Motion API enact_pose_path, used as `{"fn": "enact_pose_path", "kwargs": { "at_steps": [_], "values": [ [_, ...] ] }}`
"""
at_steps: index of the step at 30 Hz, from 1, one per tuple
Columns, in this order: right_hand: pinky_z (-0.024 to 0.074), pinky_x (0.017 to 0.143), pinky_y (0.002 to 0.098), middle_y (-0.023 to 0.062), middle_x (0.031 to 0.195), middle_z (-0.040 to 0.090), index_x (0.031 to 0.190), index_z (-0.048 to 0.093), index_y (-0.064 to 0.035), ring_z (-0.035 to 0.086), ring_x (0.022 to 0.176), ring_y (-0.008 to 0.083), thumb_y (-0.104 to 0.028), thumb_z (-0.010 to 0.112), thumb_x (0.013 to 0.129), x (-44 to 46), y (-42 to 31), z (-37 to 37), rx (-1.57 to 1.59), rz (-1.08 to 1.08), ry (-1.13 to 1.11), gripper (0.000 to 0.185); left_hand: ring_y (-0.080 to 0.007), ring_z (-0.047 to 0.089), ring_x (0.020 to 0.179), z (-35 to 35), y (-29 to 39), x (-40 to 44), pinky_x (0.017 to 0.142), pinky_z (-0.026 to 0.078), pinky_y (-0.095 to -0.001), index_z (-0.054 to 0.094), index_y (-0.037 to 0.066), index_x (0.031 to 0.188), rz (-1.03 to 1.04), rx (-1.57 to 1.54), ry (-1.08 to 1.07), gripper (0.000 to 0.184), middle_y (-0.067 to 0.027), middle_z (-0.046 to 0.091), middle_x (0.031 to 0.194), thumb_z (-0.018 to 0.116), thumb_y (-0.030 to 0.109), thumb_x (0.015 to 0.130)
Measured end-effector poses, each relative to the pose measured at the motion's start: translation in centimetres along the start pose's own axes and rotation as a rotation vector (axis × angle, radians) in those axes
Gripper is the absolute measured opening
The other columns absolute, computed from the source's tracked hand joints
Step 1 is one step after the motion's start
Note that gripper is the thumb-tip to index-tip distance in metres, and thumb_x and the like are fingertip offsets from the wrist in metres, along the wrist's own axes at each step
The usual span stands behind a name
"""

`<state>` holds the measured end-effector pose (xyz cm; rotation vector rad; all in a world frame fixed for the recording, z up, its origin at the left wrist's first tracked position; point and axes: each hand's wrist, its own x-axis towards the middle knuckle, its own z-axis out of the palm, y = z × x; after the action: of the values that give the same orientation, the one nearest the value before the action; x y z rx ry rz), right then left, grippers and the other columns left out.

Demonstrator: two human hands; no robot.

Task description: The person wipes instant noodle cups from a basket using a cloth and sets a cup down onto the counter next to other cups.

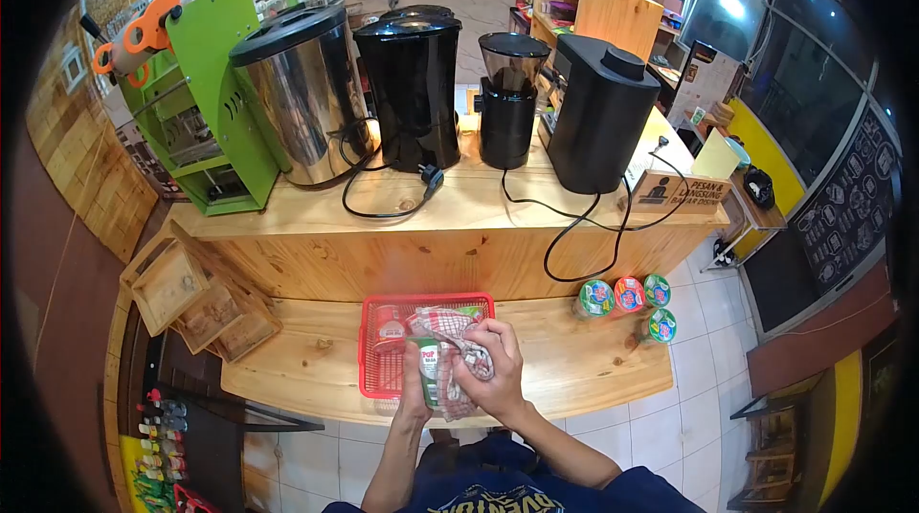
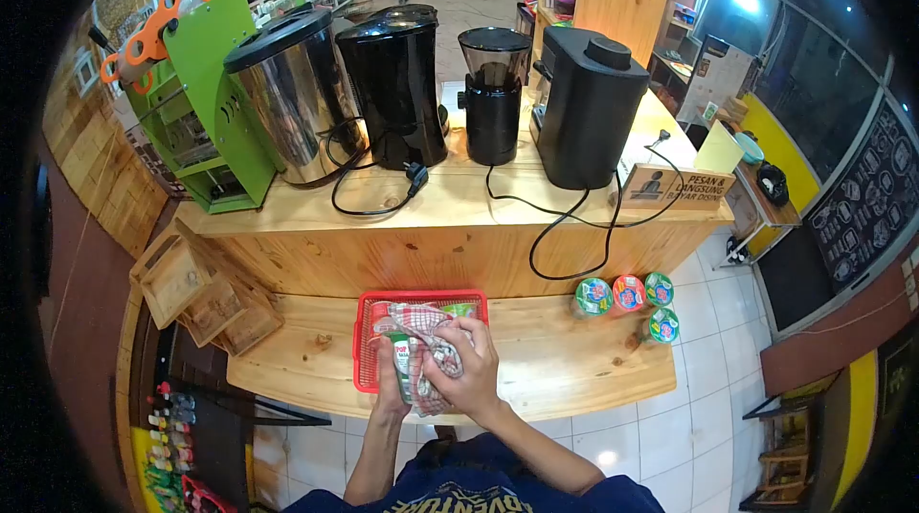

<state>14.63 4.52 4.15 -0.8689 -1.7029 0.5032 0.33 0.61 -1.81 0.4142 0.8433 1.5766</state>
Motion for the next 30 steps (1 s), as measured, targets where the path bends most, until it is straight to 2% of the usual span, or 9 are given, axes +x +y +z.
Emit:
{"fn": "enact_pose_path", "kwargs": {
  "at_steps": [2,10,13,16,19,20,23,28,30],
  "values": [
    [0.0534,0.081,0.0424,0.0168,0.106,0.06,0.107,0.067,-0.0047,0.064,0.096,0.0331,-0.01,0.08,0.072,0.2,-0.1,-0.2,-0.03,0.014,-0.014,0.037,-0.0158,0.068,0.102,-0.8,-0.8,0.0,0.09,0.056,-0.0333,0.052,0.006,0.135,0.076,0.131,0.051,0.057,-0.007,0.067,0.117,0.052,0.054,0.105],
    [0.0534,0.082,0.0435,0.0162,0.107,0.061,0.105,0.07,-0.0066,0.064,0.097,0.0346,-0.014,0.082,0.07,0.1,-0.8,-0.1,-0.055,-0.034,-0.053,0.038,-0.0171,0.053,0.126,-2.0,-1.6,1.9,0.106,0.046,-0.0361,0.047,0.008,0.144,0.023,0.099,0.019,0.06,-0.0063,0.055,0.134,0.048,0.055,0.106],
    [0.0529,0.085,0.0435,0.0156,0.11,0.061,0.105,0.071,-0.0084,0.064,0.1,0.0347,-0.019,0.083,0.07,-2.3,-1.3,-0.1,-0.048,-0.031,-0.124,0.038,-0.0202,0.059,0.122,-1.0,0.2,1.9,0.105,0.049,-0.0384,0.042,0.008,0.148,0.069,0.064,0.027,0.067,-0.0083,0.059,0.131,0.045,0.06,0.105],
    [0.0514,0.087,0.0442,0.0142,0.113,0.062,0.106,0.072,-0.0108,0.063,0.102,0.035,-0.023,0.082,0.071,-3.5,-1.2,0.0,0.006,-0.028,-0.19,0.038,-0.0226,0.066,0.113,2.0,3.5,0.9,0.1,0.054,-0.0401,0.047,0.008,0.144,0.137,0.117,0.074,0.068,-0.0111,0.065,0.124,0.04,0.063,0.105],
    [0.0517,0.085,0.0444,0.0143,0.112,0.062,0.106,0.071,-0.0107,0.063,0.1,0.034,-0.02,0.081,0.071,-0.4,-1.0,-0.7,-0.006,-0.071,-0.105,0.037,-0.0222,0.065,0.114,1.7,2.5,0.4,0.1,0.054,-0.039,0.051,0.007,0.142,-0.043,-0.023,-0.088,0.069,-0.0112,0.065,0.127,0.037,0.064,0.106],
    [0.0523,0.083,0.0456,0.0148,0.11,0.062,0.106,0.07,-0.0097,0.063,0.098,0.0346,-0.02,0.081,0.071,1.0,-1.2,-1.1,-0.024,-0.077,-0.059,0.038,-0.0228,0.064,0.117,2.7,2.2,-0.4,0.102,0.052,-0.0391,0.052,0.008,0.141,0.05,0.109,-0.071,0.069,-0.011,0.064,0.13,0.035,0.064,0.105],
    [0.0525,0.081,0.0471,0.015,0.109,0.062,0.106,0.069,-0.0092,0.063,0.098,0.0366,-0.023,0.081,0.071,3.1,-0.7,-1.2,0.017,0.02,0.011,0.039,-0.0212,0.062,0.12,4.0,0.9,-1.2,0.104,0.05,-0.0392,0.056,0.006,0.138,0.076,0.02,-0.071,0.066,-0.0089,0.064,0.132,0.034,0.061,0.107],
    [0.0522,0.085,0.0453,0.0155,0.111,0.061,0.107,0.07,-0.0101,0.063,0.1,0.0355,-0.022,0.082,0.07,-1.7,-1.4,-0.5,-0.001,-0.043,-0.1,0.04,-0.0226,0.064,0.115,0.1,1.1,1.0,0.101,0.052,-0.0421,0.046,0.012,0.141,0.037,-0.141,-0.093,0.064,-0.0113,0.065,0.127,0.036,0.065,0.105],
    [0.0519,0.085,0.0453,0.0151,0.112,0.061,0.107,0.071,-0.0108,0.063,0.1,0.0351,-0.024,0.083,0.07,-3.4,-1.8,-0.2,0.011,-0.034,-0.132,0.041,-0.0227,0.065,0.112,0.4,2.2,0.8,0.099,0.054,-0.0409,0.046,0.011,0.139,0.089,-0.047,-0.027,0.064,-0.0121,0.065,0.127,0.036,0.065,0.105]
  ]
}}
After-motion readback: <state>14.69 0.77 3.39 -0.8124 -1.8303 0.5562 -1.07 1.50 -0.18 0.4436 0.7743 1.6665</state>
